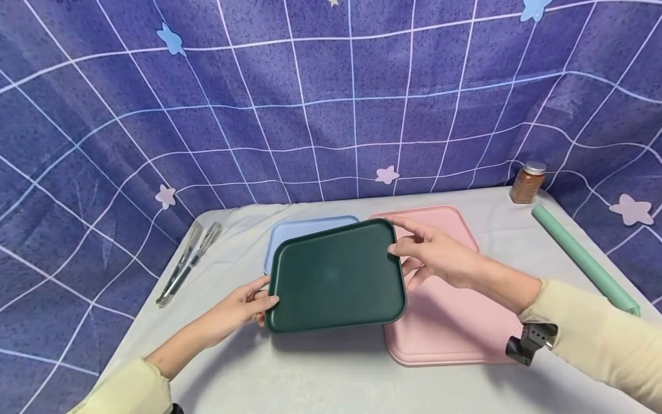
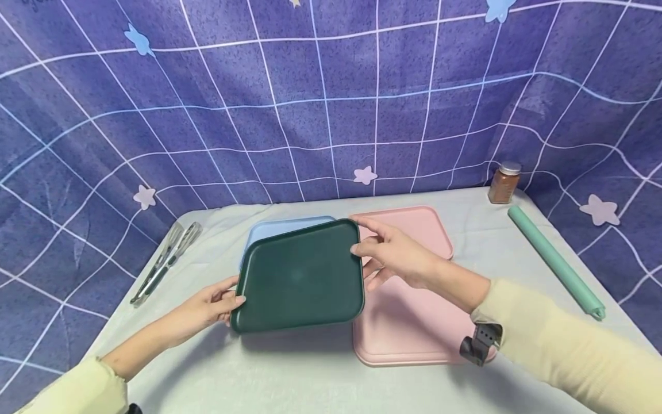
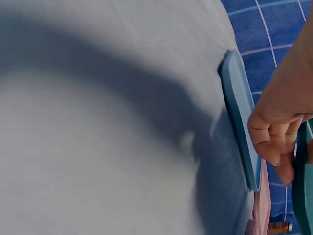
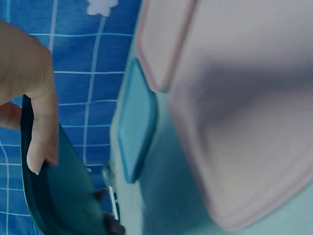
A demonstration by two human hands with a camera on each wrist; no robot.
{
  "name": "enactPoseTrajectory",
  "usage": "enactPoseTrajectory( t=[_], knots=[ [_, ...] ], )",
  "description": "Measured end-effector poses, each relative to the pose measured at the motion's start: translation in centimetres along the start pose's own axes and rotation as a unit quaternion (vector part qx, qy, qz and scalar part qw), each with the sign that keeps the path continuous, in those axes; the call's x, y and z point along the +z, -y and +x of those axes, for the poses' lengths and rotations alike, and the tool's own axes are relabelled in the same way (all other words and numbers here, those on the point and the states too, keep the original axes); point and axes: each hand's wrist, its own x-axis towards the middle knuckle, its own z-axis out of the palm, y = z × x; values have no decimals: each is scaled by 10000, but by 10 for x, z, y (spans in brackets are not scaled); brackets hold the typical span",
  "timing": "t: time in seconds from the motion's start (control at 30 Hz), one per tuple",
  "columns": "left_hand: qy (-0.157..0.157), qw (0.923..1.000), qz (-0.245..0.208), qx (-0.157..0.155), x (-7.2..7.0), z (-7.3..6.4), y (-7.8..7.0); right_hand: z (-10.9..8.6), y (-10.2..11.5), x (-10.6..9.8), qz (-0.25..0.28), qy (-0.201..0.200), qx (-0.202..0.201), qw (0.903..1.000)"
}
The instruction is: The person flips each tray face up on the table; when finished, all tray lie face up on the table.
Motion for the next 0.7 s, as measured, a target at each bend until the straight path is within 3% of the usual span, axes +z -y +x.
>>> enactPoseTrajectory(
  t=[0.23, 0.33, 0.47, 0.57, 0.7],
  knots=[
    [-375, 9981, -454, 204, -11, -14, 8, 9, -37, 13, 404, -573, -185, 9974],
    [-338, 9967, -695, 235, -16, -19, 11, 11, -45, 19, 438, -441, -76, 9980],
    [-324, 9954, -869, 222, -26, -26, 12, 12, -50, 27, 398, 17, 314, 9987],
    [-239, 9967, -772, 106, -33, -32, 10, 14, -54, 32, 421, 221, 634, 9969],
    [-4, 9987, -497, -97, -42, -36, 5, 17, -60, 41, 388, 172, 946, 9946]
  ],
)
